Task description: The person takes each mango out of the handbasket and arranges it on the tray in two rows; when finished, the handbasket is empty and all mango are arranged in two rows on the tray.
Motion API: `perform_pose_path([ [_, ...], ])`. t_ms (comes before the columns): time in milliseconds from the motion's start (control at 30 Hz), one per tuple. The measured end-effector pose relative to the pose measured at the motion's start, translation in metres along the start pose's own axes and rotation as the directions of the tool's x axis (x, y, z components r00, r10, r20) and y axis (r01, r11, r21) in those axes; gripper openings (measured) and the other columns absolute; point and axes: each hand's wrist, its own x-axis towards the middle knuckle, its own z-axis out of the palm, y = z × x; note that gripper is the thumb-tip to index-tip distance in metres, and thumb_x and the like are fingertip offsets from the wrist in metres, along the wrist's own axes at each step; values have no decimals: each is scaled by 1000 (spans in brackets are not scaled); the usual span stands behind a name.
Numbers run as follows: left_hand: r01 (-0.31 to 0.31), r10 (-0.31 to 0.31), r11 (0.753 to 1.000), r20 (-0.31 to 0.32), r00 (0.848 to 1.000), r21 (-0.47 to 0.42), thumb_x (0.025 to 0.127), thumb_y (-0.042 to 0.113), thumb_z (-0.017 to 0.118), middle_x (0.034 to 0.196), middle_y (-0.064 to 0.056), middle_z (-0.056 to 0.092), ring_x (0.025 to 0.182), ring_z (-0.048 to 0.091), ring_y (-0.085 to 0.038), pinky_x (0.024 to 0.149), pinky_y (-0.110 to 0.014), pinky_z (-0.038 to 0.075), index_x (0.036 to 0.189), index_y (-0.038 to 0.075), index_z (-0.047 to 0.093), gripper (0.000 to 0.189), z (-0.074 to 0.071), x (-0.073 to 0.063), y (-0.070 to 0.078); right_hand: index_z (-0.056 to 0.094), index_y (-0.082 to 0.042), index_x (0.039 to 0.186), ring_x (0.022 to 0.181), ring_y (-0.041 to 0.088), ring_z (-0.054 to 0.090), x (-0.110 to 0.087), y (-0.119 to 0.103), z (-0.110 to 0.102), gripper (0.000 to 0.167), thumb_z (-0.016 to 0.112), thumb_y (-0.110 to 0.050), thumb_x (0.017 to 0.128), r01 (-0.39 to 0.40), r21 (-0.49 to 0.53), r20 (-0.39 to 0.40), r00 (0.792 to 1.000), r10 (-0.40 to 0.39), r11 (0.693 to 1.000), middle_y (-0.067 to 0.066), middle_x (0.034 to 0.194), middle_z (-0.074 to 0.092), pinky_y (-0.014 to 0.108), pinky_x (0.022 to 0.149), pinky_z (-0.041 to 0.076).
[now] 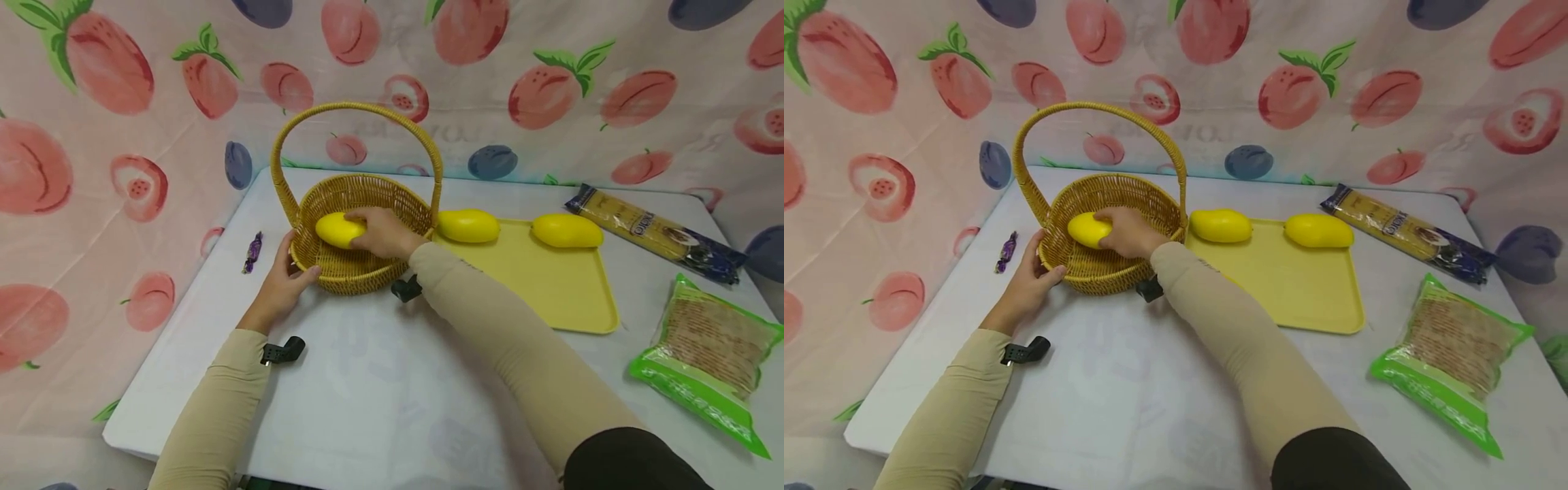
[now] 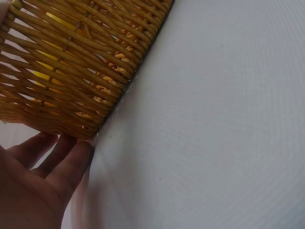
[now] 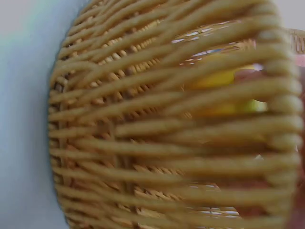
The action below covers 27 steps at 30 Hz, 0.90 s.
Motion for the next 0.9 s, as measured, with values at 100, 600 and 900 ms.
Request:
perform_pose_path([
  [100, -1, 1, 1000, 2, 1000, 6, 101, 27, 61, 158, -22, 28, 138, 37, -38, 114, -53, 26, 161, 35, -3, 88, -1, 0, 0, 52, -12, 147, 132, 19, 45, -5, -1, -6, 57, 72, -21, 94, 13, -7, 3, 1000, -13, 1000, 6, 149, 49, 34, 108, 37],
  [600, -11, 11, 999, -5, 1000, 34, 101, 26, 61, 159, -23, 25, 138, 36, -39, 115, -54, 23, 161, 31, -5, 90, -1, 2, -2, 50, -12, 149, 131, 20, 44, -41, -9, -36, 57, 67, -15, 94, 61, -78, 33, 998, -59, 995, 5, 148, 50, 35, 107, 37],
  [900, -15, 15, 999, 1, 1000, 42, 100, 26, 62, 158, -24, 26, 137, 36, -40, 115, -54, 24, 162, 28, -5, 91, -1, 4, -3, 52, -14, 147, 129, 21, 46, -68, -10, -50, 58, 71, -16, 93, 81, -99, 28, 996, -79, 992, 3, 146, 52, 35, 105, 40],
])
